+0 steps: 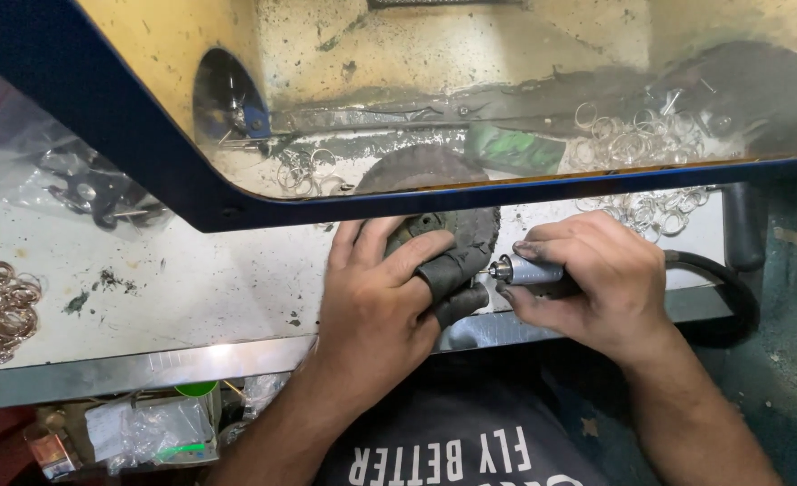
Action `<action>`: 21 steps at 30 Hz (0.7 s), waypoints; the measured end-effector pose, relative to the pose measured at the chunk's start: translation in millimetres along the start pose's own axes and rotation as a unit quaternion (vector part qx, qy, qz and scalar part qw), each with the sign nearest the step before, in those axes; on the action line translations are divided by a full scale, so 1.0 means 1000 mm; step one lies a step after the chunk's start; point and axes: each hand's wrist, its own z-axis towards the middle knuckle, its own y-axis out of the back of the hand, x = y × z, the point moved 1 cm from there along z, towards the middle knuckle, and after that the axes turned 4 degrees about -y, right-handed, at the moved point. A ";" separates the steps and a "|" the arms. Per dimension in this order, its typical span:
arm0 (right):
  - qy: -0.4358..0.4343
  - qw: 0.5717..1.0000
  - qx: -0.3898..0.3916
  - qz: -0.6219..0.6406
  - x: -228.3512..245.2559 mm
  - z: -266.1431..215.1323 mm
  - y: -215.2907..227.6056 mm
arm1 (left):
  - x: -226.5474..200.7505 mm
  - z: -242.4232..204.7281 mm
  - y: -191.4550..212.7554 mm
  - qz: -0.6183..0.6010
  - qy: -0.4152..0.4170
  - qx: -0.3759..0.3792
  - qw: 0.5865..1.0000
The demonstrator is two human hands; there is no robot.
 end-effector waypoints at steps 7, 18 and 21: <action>0.006 1.000 0.002 -0.013 0.002 0.000 0.001 | -0.002 0.004 0.003 0.000 -0.006 -0.001 1.000; 0.024 1.000 -0.009 0.016 0.003 -0.001 0.002 | -0.001 0.000 0.000 -0.002 -0.001 -0.001 1.000; 0.029 0.999 -0.017 0.020 0.006 0.002 0.003 | -0.002 0.003 0.001 0.005 -0.002 -0.010 1.000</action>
